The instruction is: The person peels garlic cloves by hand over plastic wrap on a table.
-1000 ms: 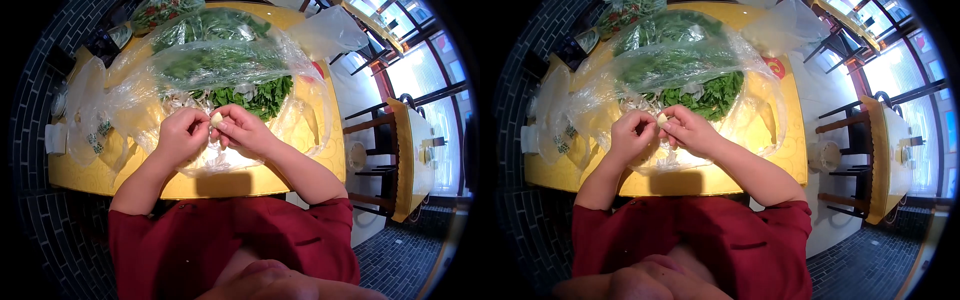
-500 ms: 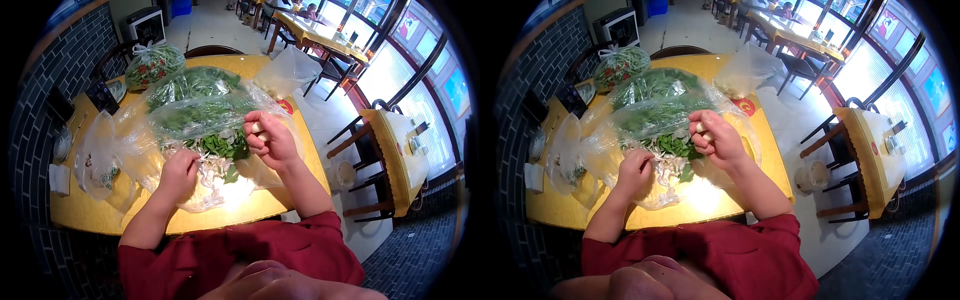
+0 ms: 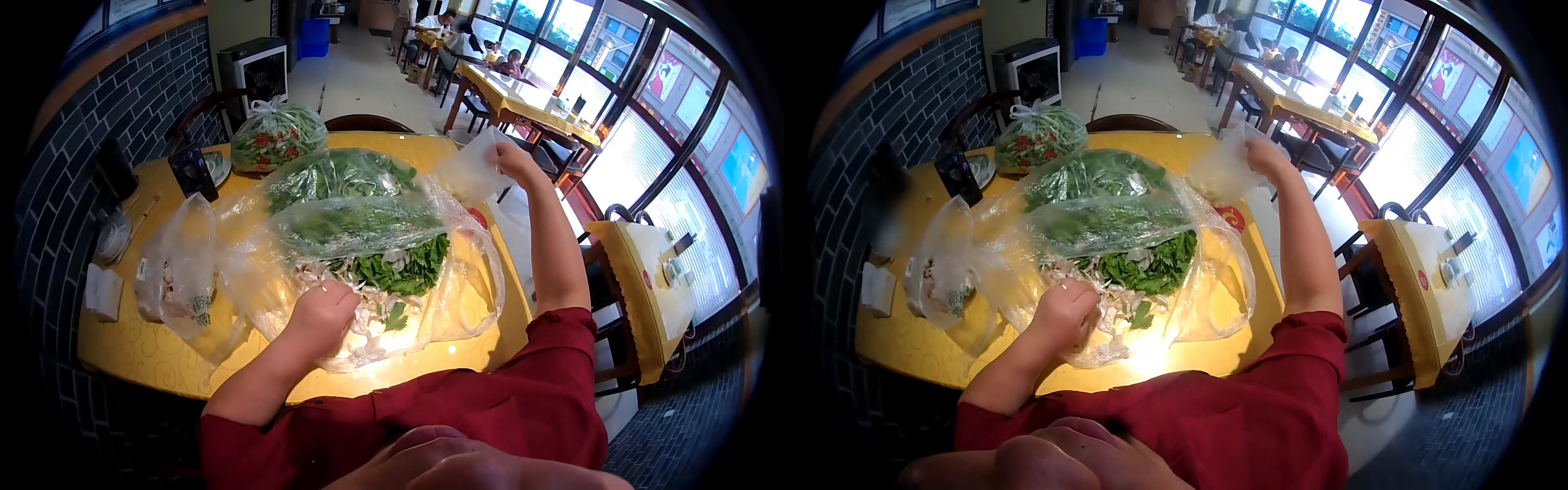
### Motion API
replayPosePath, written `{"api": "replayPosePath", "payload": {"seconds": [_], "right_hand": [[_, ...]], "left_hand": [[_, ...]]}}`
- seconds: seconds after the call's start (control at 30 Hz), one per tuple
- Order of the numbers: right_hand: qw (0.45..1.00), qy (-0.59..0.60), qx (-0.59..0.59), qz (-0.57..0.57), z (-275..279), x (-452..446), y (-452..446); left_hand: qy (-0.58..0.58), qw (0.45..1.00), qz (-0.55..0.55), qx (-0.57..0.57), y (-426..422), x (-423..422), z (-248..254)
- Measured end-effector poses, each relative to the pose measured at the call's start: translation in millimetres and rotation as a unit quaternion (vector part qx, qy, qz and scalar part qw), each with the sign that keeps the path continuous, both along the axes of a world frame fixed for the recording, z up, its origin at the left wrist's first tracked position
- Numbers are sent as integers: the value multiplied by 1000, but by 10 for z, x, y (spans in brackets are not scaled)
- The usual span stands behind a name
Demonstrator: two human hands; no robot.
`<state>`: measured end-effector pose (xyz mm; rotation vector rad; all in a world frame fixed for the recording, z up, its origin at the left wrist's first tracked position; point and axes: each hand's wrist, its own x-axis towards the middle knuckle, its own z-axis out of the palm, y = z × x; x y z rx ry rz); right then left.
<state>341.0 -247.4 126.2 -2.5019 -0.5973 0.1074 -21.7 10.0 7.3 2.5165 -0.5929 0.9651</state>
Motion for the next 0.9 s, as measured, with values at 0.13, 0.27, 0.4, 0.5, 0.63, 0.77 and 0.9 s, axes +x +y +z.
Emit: {"api": "replayPosePath", "payload": {"seconds": [0.13,0.27,0.4,0.5,0.63,0.77,0.9], "right_hand": [[967,68,-218,112,-231,279,319],[928,109,-317,162,-524,392,649],[918,38,-337,203,-759,493,686],[920,-26,-309,240,-774,560,622],[961,84,-179,191,-584,326,483],[986,72,-91,122,-530,231,264],[988,-52,-75,122,-173,-249,8]], "left_hand": [[12,1000,0,10,11,-9,-25],[5,1000,1,9,33,-3,-39],[8,1000,7,16,39,-15,-8],[11,1000,10,16,24,-18,-8],[15,1000,4,1,0,-6,-11],[24,1000,2,-4,3,-12,-18],[10,1000,-3,-14,-15,-15,-11]]}}
